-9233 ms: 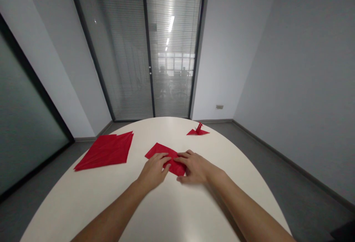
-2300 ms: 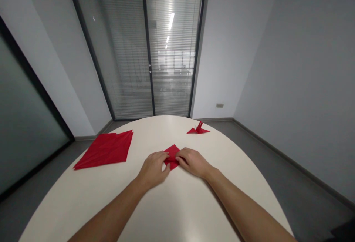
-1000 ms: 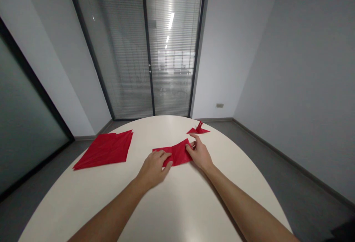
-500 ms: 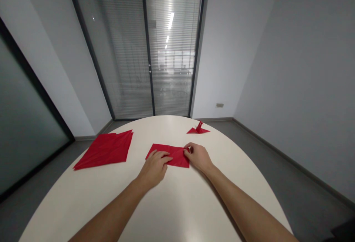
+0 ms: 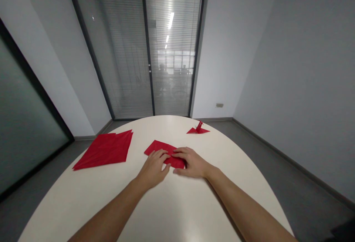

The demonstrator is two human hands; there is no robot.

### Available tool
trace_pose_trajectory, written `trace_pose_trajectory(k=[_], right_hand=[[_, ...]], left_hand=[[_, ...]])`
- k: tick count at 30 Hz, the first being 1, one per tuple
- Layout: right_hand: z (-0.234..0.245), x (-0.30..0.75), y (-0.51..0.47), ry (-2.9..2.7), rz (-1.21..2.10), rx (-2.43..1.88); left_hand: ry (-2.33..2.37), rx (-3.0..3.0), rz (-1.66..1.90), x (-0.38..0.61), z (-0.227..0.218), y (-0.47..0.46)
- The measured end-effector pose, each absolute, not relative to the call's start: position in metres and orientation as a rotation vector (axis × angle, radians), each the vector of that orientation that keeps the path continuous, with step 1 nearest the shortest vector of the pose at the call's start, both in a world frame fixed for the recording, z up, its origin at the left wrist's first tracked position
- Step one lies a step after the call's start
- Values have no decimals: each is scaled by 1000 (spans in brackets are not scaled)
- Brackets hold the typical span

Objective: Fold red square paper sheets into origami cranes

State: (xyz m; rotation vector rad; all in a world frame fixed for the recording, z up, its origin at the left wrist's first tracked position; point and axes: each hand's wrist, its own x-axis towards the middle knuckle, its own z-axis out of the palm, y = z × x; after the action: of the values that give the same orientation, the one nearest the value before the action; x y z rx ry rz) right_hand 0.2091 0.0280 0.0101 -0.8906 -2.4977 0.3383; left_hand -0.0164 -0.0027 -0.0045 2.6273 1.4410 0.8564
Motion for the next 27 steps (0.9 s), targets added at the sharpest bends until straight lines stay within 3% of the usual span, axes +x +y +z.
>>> trace_pose_trajectory(k=[27], right_hand=[[15, 210, 27, -2455, 169, -961]], left_hand=[[1471, 2552, 941, -15, 1, -3]])
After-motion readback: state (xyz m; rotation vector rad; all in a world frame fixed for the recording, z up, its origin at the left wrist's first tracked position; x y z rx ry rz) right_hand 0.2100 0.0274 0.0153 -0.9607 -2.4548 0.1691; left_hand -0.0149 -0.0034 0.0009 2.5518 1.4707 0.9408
